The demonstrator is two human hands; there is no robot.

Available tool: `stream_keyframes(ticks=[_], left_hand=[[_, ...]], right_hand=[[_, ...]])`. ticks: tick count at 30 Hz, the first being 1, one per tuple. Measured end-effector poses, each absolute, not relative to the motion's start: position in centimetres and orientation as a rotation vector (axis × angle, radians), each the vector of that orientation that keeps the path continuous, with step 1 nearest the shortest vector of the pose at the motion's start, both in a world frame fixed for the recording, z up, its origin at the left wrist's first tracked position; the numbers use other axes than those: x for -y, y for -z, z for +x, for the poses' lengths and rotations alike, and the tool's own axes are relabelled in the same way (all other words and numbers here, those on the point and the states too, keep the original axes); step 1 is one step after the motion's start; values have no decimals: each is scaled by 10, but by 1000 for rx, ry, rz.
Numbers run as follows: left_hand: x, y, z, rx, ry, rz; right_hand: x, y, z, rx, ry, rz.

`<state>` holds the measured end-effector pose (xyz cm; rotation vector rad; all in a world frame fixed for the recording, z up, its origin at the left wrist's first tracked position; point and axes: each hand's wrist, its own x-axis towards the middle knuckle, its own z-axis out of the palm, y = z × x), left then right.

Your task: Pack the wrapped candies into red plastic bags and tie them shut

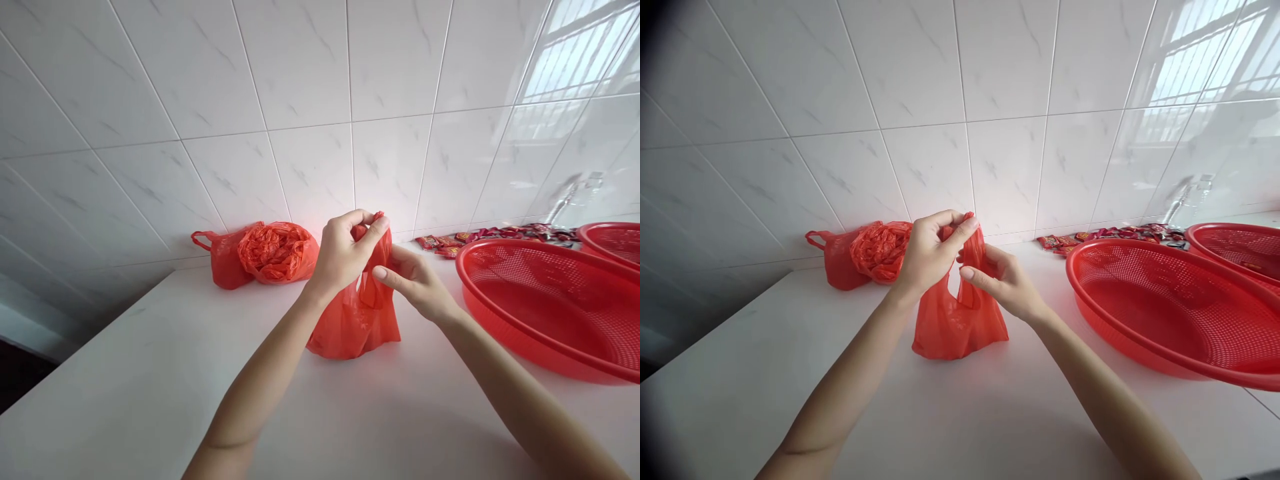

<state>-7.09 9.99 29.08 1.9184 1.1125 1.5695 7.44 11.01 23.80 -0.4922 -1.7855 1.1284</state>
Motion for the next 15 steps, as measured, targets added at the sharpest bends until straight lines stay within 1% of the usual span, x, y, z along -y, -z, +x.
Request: stream_keyframes(ticks=[4,8,10,12,15], left_hand=[[-108,-291,-61,-1165,-1482,1959],[-113,-289,-57,-1046,-1389,1976],[-112,-285,-61,-966,-1444,1929],[-109,-274,-70,-926,-1576,1850],[-103,-241,-90,-998,-1767,1677]], right_hand=[[-112,-237,72,1725,-1150,-536],[-114,-235,72,1750,-1154,-544],[-116,-234,75,1726,-1150,-570],[-118,-235,80,1663,-1140,-630],[-124,-237,91,1524,-1113,-731]])
